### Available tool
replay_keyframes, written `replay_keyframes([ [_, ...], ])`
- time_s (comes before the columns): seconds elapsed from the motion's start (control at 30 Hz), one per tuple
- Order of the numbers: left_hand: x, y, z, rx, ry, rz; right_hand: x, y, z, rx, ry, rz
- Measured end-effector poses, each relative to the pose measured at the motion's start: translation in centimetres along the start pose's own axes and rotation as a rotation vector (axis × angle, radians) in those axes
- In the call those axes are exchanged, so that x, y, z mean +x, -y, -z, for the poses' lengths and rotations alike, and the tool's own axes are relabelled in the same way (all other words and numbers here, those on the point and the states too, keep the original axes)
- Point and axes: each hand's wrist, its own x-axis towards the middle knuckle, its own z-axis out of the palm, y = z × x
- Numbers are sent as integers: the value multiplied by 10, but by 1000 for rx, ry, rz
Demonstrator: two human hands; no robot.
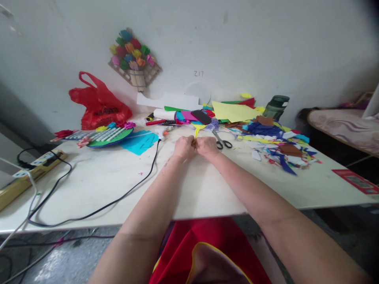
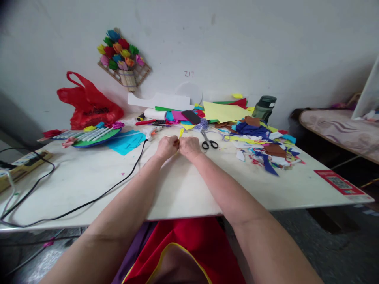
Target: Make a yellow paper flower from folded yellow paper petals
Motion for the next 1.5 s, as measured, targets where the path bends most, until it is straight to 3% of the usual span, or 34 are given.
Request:
replay_keyframes([
  [0.57,0,0,-1,-2,27,-31,2,-7,2,-19,46,89],
  [0.73,-1,2,-1,-21,-45,30,4,-11,6,7,-2,114],
  [1.17,-2,14,12,-478,99,38,7,-27,7,146,-3,118],
  [1.5,-1,15,3,-285,31,20,7,-28,1,171,51,165],
])
